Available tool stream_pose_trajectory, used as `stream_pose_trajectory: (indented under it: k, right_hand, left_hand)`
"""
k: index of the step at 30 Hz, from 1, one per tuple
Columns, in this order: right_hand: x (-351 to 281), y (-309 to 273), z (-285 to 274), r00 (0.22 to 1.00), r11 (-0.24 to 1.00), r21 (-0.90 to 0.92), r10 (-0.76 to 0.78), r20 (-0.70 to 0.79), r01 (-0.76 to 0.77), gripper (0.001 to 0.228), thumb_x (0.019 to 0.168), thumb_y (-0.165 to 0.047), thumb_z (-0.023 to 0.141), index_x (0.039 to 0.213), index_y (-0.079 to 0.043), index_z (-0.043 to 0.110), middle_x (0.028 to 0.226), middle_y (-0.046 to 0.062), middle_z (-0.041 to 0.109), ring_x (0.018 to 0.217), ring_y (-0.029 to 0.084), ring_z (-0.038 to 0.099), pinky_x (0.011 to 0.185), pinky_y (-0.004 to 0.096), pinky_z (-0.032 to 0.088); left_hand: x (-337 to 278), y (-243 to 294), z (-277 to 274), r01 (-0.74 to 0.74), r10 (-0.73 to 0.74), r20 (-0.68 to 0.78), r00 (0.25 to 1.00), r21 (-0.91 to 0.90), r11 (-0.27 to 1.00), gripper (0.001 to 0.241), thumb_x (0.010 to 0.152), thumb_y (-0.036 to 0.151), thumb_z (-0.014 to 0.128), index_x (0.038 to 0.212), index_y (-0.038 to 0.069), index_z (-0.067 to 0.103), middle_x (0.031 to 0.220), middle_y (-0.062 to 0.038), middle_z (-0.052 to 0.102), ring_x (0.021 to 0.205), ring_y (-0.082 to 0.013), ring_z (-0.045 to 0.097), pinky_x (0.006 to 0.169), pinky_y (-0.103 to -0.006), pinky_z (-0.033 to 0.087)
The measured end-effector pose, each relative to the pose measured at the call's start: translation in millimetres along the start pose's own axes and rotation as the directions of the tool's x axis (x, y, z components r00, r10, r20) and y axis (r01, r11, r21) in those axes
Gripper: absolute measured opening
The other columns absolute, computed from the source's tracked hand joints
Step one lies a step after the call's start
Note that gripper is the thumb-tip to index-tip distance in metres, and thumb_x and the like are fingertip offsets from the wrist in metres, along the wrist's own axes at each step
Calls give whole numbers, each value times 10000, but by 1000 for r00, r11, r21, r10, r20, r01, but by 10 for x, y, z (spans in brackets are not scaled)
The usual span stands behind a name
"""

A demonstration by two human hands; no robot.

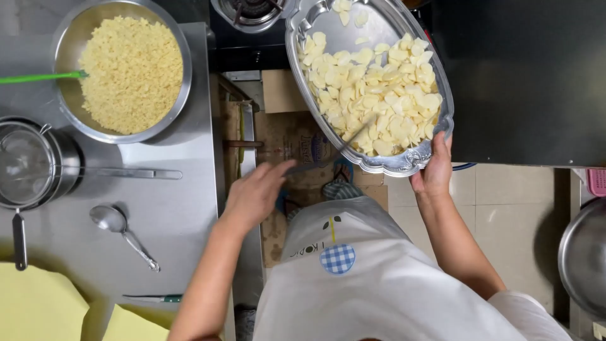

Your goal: Transferring sliced potatoes from a tray into a frying pan and stirring them on a gas stove.

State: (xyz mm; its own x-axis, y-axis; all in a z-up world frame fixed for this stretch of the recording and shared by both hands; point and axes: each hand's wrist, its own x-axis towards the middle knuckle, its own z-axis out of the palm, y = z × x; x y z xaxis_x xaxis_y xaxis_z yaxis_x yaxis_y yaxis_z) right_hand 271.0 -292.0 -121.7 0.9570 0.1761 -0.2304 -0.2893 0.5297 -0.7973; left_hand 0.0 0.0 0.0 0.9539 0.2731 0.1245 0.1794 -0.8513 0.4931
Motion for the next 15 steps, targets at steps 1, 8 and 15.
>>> stream_pose_trajectory:
  k: [1, 8, 15]
  right_hand:
    - [67, 17, -76, 1000, 1000, 1, -6, -7, 6, 387, 1201, -299, 546, 1582, -305, 483, 1587, 170, 562, 1448, 433, 582, 1228, 639, 472]
    - [358, -90, -310, 994, 997, 80, 12, -105, -4, 403, 1187, -291, 571, 1581, -298, 486, 1576, 184, 572, 1431, 456, 590, 1213, 654, 476]
    - [516, -174, -438, 990, 997, 76, 11, -143, 0, 418, 1189, -309, 549, 1596, -309, 457, 1589, 184, 550, 1431, 437, 588, 1212, 643, 479]
  left_hand:
    - [171, 69, -3, -8, 8, 4, 1000, -2, 1000, 390, 1104, 271, 527, 1466, 361, 642, 917, 17, 641, 787, -274, 699, 677, -390, 580]
    - [1172, 266, 220, -463, 452, 164, 877, 34, 886, 334, 1058, 83, 597, 1349, 196, 715, 821, -55, 584, 655, -256, 609, 571, -351, 546]
    - [1843, -140, 761, -595, 586, 104, 804, 134, 793, 333, 1114, 193, 490, 1322, 346, 700, 850, -4, 541, 707, -230, 611, 671, -359, 561]
